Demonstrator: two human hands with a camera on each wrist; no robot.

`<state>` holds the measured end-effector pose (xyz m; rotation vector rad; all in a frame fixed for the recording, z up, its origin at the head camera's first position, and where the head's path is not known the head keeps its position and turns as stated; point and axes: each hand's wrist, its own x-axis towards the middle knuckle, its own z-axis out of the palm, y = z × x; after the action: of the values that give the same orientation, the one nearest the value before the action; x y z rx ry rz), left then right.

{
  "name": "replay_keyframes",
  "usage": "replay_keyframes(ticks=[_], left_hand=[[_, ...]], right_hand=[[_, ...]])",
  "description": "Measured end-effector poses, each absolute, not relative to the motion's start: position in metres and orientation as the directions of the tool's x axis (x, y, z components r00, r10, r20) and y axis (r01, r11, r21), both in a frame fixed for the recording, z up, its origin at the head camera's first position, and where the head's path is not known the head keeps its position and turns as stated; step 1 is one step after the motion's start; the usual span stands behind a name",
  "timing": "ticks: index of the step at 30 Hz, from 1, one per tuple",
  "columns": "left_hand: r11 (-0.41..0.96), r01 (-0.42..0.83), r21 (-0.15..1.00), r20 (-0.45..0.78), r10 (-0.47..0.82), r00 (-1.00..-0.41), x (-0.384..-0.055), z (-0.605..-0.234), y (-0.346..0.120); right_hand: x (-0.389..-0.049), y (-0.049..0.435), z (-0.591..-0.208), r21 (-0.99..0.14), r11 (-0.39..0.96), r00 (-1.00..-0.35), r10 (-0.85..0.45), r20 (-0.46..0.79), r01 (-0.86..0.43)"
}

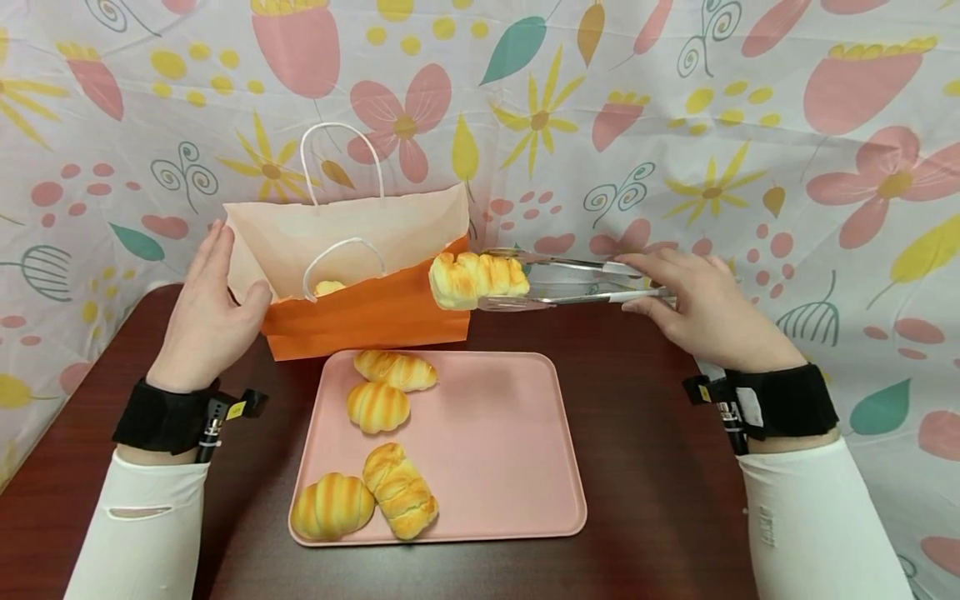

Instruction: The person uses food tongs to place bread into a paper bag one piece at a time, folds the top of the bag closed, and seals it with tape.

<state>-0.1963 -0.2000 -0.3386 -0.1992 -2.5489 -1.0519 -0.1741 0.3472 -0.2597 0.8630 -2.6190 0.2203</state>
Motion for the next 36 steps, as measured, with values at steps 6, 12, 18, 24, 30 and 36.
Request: replay_keyframes(ticks=[6, 12, 18, 24, 30, 36], left_hand=[[0.706, 0.258, 0.66, 0.381, -0.019, -0.924, -0.197, -0.338, -0.2], [0.704, 0.256, 0.663, 0.379, -0.021, -0.925, -0.197, -0.337, -0.199], [0.705, 0.26, 0.659, 0.386, -0.02, -0.922, -0.197, -0.337, -0.199], [0.707, 0.259, 0.658, 0.384, -0.019, -0.923, -0.197, -0.337, -0.2], [0.709, 0.252, 0.659, 0.378, -0.023, -0.925, -0.197, -0.338, -0.199], [0.713, 0.254, 0.653, 0.386, -0.025, -0.922, -0.197, -0.34, -0.199]], right_hand=[[-0.177, 0.338, -0.234, 0.012, 0.805, -0.734, -0.547, 0.402, -0.593], [-0.182, 0.325, -0.215, 0.029, 0.781, -0.698, -0.573, 0.429, -0.624], [-0.189, 0.307, -0.201, 0.05, 0.785, -0.689, -0.571, 0.446, -0.618], [-0.199, 0.287, -0.189, 0.085, 0.805, -0.711, -0.563, 0.422, -0.587], [-0.205, 0.27, -0.181, 0.073, 0.836, -0.77, -0.532, 0.351, -0.544], [-0.213, 0.251, -0.177, 0.116, 0.834, -0.783, -0.548, 0.296, -0.54]])
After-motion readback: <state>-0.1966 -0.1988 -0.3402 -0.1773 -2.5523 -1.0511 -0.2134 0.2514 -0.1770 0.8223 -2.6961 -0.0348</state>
